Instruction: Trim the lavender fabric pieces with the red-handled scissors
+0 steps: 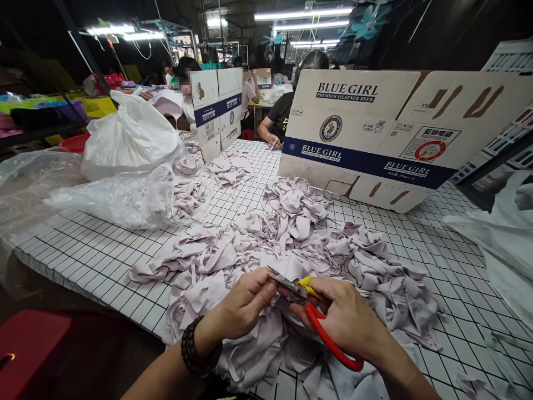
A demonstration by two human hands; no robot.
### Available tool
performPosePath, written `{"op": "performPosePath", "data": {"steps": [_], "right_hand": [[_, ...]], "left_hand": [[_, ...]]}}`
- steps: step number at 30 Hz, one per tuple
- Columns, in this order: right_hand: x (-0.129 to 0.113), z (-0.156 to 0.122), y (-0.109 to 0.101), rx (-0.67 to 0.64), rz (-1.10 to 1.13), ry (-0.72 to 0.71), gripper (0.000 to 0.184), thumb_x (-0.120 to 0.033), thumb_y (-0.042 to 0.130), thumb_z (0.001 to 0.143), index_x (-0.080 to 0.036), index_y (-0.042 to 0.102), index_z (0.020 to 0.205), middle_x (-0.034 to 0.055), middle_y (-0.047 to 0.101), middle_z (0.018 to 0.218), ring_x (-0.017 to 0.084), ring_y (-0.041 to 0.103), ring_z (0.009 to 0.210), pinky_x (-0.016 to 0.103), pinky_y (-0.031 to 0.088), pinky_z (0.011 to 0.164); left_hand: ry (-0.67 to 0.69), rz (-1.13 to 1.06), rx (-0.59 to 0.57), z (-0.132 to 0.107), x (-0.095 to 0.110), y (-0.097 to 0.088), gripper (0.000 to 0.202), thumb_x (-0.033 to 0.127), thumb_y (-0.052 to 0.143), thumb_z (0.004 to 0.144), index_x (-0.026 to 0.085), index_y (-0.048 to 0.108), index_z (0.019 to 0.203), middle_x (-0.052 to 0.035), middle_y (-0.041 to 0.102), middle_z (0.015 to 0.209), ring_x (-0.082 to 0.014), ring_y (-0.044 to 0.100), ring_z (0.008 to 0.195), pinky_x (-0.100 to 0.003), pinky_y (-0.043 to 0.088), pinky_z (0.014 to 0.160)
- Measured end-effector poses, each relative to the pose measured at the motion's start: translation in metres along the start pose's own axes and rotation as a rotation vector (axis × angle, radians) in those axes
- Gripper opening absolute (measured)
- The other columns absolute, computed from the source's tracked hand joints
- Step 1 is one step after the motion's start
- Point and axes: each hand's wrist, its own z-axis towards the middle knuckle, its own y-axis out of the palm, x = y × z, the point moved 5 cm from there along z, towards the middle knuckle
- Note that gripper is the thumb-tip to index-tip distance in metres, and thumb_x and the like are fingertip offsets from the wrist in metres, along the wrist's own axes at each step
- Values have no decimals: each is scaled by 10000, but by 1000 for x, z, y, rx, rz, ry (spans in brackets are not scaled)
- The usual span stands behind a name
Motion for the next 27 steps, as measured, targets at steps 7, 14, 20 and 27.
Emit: {"op": "performPosePath", "data": {"steps": [7, 14, 20, 27], "right_hand": [[20, 3, 5, -56, 233, 38, 463, -415, 665, 759, -207, 318, 532, -66, 305, 510, 92, 287, 498, 242, 223, 476], [34, 21, 35, -92, 677, 182, 399, -390, 802, 642, -217, 547, 897, -36, 530, 734, 144, 493, 668, 248, 402, 596], [9, 24, 40, -91, 1055, 126, 370, -449, 717, 760, -216, 434, 709, -71, 415, 593, 92, 375, 531, 223, 310, 500], [-1, 15, 5, -118, 1016, 168, 378, -517, 736, 724, -221, 501, 707, -7, 549, 622, 161, 553, 610, 272, 456, 593]], "left_hand": [[-110, -107, 10, -2, -5, -3, 388, 461, 412, 976, 146, 621, 891, 26, 407, 643, -90, 353, 555, -227, 300, 532], [-176, -296, 49, 3, -11, 1, 395, 498, 466, 944, 133, 598, 871, 46, 365, 598, -78, 311, 520, -217, 255, 490], [-200, -427, 177, -4, -13, -11, 368, 482, 595, 879, 171, 564, 1072, -17, 568, 861, -82, 497, 649, -193, 397, 590], [-297, -435, -282, -18, 14, 19, 389, 484, 698, 786, 171, 656, 1014, -18, 623, 862, -157, 571, 783, -250, 457, 719]]}}
